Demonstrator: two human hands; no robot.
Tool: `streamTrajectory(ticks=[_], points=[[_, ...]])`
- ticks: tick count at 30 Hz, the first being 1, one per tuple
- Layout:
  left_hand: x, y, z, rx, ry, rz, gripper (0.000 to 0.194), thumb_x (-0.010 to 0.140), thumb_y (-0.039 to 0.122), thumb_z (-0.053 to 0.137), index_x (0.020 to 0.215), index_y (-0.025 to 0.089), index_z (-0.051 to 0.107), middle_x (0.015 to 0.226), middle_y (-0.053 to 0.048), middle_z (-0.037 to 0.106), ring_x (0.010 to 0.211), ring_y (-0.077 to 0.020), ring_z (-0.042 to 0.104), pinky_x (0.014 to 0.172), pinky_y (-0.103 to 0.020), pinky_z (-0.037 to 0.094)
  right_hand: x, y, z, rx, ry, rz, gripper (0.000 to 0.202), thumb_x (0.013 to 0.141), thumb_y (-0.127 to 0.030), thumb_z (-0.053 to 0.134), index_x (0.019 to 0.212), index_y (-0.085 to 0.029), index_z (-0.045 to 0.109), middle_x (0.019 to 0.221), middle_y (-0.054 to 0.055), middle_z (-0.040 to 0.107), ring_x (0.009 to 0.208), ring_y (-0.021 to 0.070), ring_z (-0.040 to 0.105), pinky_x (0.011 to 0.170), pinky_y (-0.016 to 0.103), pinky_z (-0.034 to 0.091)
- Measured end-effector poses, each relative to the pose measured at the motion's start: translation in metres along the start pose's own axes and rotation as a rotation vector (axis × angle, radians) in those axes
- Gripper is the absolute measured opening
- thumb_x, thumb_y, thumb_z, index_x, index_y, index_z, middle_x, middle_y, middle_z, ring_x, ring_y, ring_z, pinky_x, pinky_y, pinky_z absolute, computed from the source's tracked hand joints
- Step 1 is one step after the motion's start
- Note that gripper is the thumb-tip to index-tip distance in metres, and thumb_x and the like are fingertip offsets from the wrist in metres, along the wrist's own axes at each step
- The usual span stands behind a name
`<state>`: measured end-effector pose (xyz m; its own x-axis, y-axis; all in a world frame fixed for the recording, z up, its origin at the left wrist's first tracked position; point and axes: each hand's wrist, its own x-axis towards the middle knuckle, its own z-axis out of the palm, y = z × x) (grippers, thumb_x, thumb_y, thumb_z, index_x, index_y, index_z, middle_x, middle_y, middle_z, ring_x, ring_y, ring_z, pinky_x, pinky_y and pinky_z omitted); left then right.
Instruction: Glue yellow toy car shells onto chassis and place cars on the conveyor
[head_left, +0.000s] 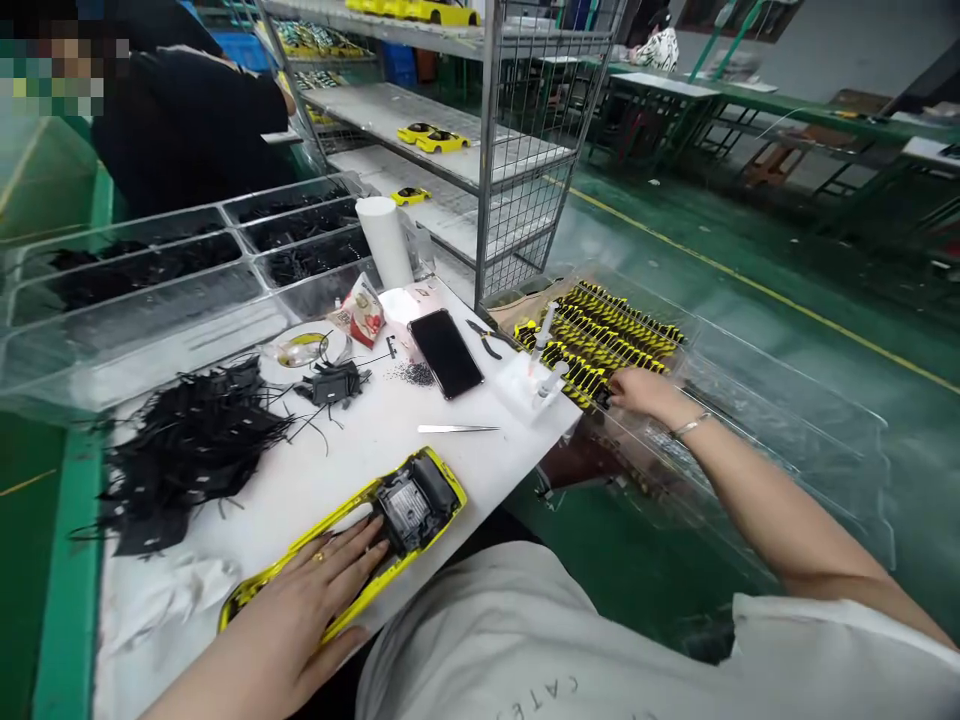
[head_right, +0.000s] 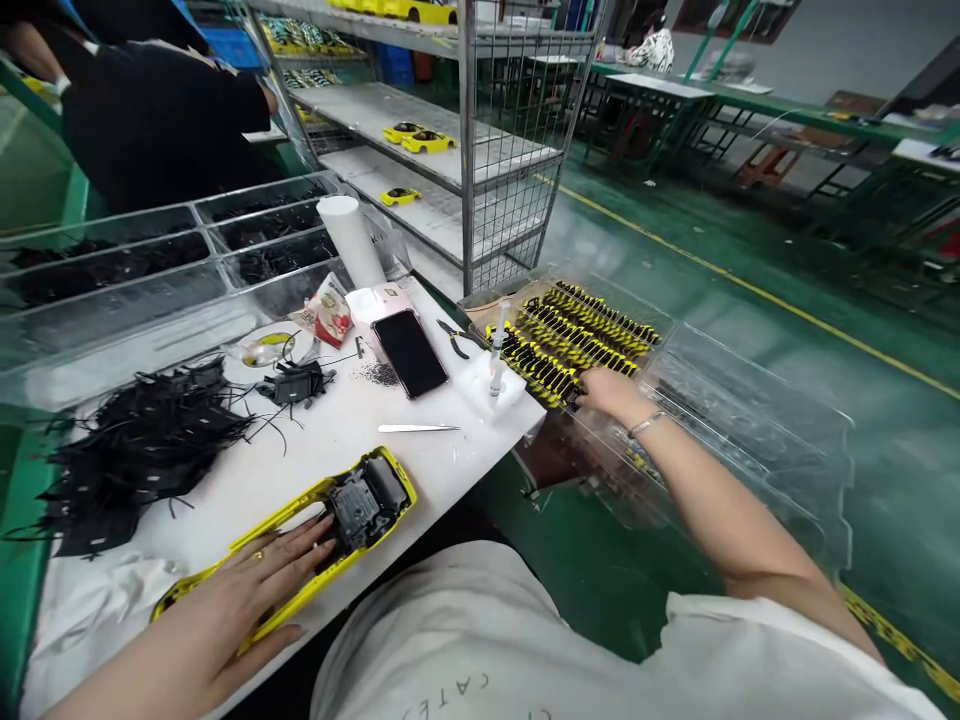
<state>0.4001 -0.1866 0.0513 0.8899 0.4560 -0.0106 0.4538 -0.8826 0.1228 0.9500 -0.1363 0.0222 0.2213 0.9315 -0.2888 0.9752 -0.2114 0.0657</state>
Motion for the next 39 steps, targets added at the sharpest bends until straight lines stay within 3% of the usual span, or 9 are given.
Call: streamTrajectory(ticks=[6,13,19,24,27,31,33,36,39], points=[[0.002,0.019,-0.024,0.139,0.124,0.005,0.055,0.089,0.046,0.059,0.138,0.024,0.053,0.138,-0.002,0.060,0.117,-0.0247,0.065,0.088,-0.035,0.061,0.010,0.003,0.033,-0.038,-0.141,0.021,0.027,0.092,-0.039,0.061,0.104,-0.015,0.064,0.102,0.005,0.066,0.089,0.0172,0.064,0.081,0.038,0.054],[0.017,0.027,-0.028,0.071,0.203,0.086,0.049,0.092,0.036,0.058,0.139,0.023,0.052,0.135,-0.002,0.063,0.118,-0.0215,0.064,0.098,-0.033,0.056,0.004,0.012,0.038,0.080,-0.058,0.015,0.032,0.074,-0.030,0.074,0.100,-0.014,0.065,0.088,0.005,0.070,0.076,0.0203,0.064,0.062,0.028,0.044],[0.020,0.027,-0.021,0.001,0.238,0.084,0.045,0.092,0.031,0.057,0.136,0.023,0.054,0.132,-0.005,0.065,0.116,-0.0222,0.065,0.099,-0.033,0.056,-0.010,0.014,0.013,0.113,0.105,0.025,0.035,0.071,-0.030,0.077,0.099,-0.014,0.065,0.089,0.007,0.070,0.074,0.0198,0.064,0.060,0.025,0.042],[0.005,0.024,-0.015,-0.108,0.324,-0.005,0.044,0.092,0.030,0.058,0.135,0.021,0.053,0.125,-0.008,0.069,0.111,-0.0223,0.067,0.095,-0.032,0.056,-0.067,0.023,-0.029,0.041,0.322,-0.006,0.016,0.080,-0.029,0.064,0.091,-0.017,0.069,0.098,0.013,0.067,0.087,0.0275,0.063,0.069,0.034,0.045],[0.007,0.034,-0.017,-0.326,0.319,-0.135,0.044,0.092,0.031,0.060,0.135,0.024,0.050,0.121,-0.007,0.070,0.108,-0.0210,0.068,0.092,-0.030,0.057,-0.108,-0.016,-0.057,0.166,0.457,-0.386,0.015,0.079,-0.035,0.067,0.087,-0.023,0.070,0.089,0.009,0.066,0.079,0.0255,0.063,0.068,0.037,0.049],[0.034,0.058,-0.025,-0.938,0.153,-0.235,0.060,0.087,0.045,0.065,0.137,0.020,0.045,0.121,-0.010,0.068,0.093,-0.0171,0.071,0.078,-0.024,0.059,-0.135,-0.127,-0.080,0.390,0.152,-0.875,0.015,0.089,-0.036,0.059,0.096,-0.026,0.068,0.092,0.006,0.065,0.077,0.0200,0.064,0.067,0.033,0.055],[0.046,0.064,-0.028,-1.139,0.044,-0.254,0.049,0.089,0.047,0.060,0.128,0.018,0.051,0.113,-0.009,0.070,0.083,-0.0162,0.071,0.069,-0.024,0.057,-0.140,-0.183,-0.079,0.405,0.062,-1.040,0.015,0.090,-0.029,0.057,0.101,-0.026,0.067,0.093,0.005,0.065,0.073,0.0175,0.064,0.063,0.030,0.055],[0.040,0.063,-0.027,-1.268,0.034,-0.422,0.033,0.097,0.044,0.045,0.099,0.015,0.061,0.086,-0.007,0.072,0.075,-0.0166,0.068,0.069,-0.027,0.054,-0.142,-0.246,-0.066,0.473,0.237,-1.181,0.025,0.092,-0.018,0.054,0.116,-0.020,0.060,0.107,0.010,0.064,0.092,0.0206,0.065,0.076,0.034,0.058],[0.009,0.063,-0.020,-1.511,0.264,-0.679,0.041,0.097,0.052,0.042,0.095,0.015,0.059,0.085,-0.007,0.069,0.078,-0.0169,0.067,0.071,-0.029,0.055,-0.141,-0.284,-0.050,0.536,0.433,-1.308,0.037,0.090,-0.021,0.060,0.125,-0.013,0.054,0.124,0.017,0.060,0.118,0.0280,0.056,0.096,0.046,0.053]])
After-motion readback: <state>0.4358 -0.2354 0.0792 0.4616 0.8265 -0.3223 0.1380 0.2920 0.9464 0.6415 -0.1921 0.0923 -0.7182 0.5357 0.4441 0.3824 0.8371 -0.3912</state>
